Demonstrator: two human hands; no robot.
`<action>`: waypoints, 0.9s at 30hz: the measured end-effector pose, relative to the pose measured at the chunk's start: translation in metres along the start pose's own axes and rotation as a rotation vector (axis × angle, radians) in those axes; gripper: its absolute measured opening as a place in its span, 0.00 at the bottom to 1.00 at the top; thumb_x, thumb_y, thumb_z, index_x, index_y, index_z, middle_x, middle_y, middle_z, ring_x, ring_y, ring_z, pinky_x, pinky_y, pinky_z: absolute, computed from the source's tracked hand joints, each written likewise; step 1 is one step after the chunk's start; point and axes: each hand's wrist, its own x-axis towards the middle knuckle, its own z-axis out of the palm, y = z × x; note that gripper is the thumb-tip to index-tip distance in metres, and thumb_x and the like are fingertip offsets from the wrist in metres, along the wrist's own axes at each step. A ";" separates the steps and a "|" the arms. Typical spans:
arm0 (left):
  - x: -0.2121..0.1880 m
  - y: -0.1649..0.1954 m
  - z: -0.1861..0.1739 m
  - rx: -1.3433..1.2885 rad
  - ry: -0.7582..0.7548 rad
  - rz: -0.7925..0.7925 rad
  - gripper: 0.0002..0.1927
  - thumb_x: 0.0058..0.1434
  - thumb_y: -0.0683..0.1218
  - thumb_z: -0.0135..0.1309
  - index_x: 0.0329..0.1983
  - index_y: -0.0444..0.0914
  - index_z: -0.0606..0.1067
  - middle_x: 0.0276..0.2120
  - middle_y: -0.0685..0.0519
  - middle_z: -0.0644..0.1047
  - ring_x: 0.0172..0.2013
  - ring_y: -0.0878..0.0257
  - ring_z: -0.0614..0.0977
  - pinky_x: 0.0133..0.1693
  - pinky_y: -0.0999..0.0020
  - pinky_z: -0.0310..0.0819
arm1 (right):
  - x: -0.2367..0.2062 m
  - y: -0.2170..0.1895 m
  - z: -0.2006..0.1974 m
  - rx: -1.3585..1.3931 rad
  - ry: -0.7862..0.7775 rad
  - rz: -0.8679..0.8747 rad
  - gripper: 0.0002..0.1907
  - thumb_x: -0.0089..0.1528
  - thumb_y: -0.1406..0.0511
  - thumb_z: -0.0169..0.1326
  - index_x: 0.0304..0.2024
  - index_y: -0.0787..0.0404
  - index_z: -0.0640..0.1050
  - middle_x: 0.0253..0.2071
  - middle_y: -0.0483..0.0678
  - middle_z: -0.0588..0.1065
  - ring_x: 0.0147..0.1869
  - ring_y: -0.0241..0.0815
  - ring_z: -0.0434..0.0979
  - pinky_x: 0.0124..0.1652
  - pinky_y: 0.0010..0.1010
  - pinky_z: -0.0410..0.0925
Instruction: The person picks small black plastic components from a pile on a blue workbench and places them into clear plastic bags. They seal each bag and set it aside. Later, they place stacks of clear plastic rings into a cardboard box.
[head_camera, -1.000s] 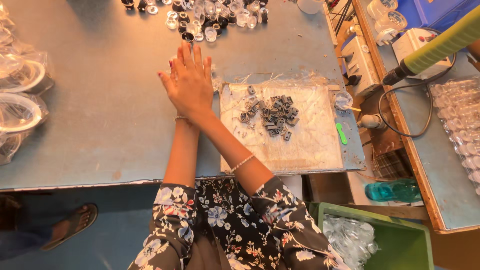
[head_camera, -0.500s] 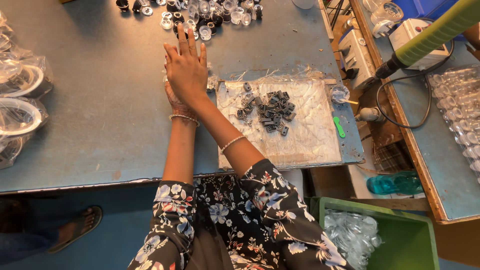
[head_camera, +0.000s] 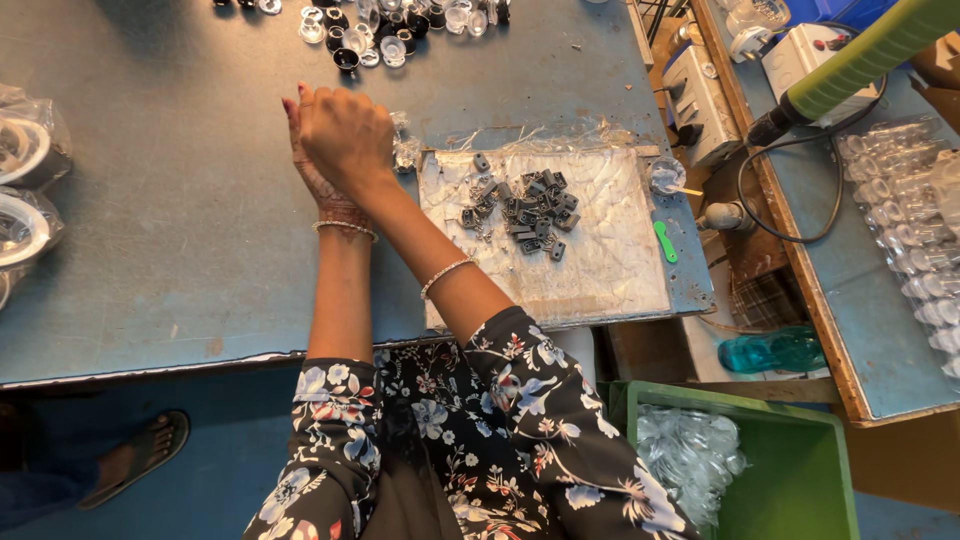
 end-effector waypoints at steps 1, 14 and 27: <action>0.000 0.001 0.000 0.019 0.017 0.015 0.17 0.74 0.61 0.43 0.41 0.46 0.72 0.33 0.58 0.72 0.36 0.66 0.74 0.41 0.67 0.71 | -0.001 -0.001 0.001 0.045 -0.009 0.023 0.23 0.67 0.55 0.41 0.27 0.59 0.80 0.27 0.55 0.79 0.31 0.54 0.82 0.32 0.46 0.72; 0.003 0.007 -0.006 0.219 0.141 0.072 0.19 0.73 0.61 0.44 0.46 0.44 0.74 0.37 0.56 0.74 0.39 0.66 0.76 0.42 0.68 0.72 | -0.017 -0.003 -0.021 0.255 0.051 -0.068 0.18 0.69 0.54 0.42 0.45 0.55 0.80 0.38 0.49 0.80 0.42 0.51 0.80 0.40 0.43 0.72; 0.006 0.012 -0.016 -0.109 0.332 -0.151 0.35 0.58 0.73 0.52 0.43 0.36 0.74 0.44 0.49 0.76 0.46 0.58 0.77 0.52 0.61 0.76 | -0.034 0.037 -0.013 0.022 0.002 -0.352 0.12 0.66 0.58 0.50 0.43 0.57 0.78 0.57 0.48 0.74 0.63 0.47 0.70 0.55 0.42 0.65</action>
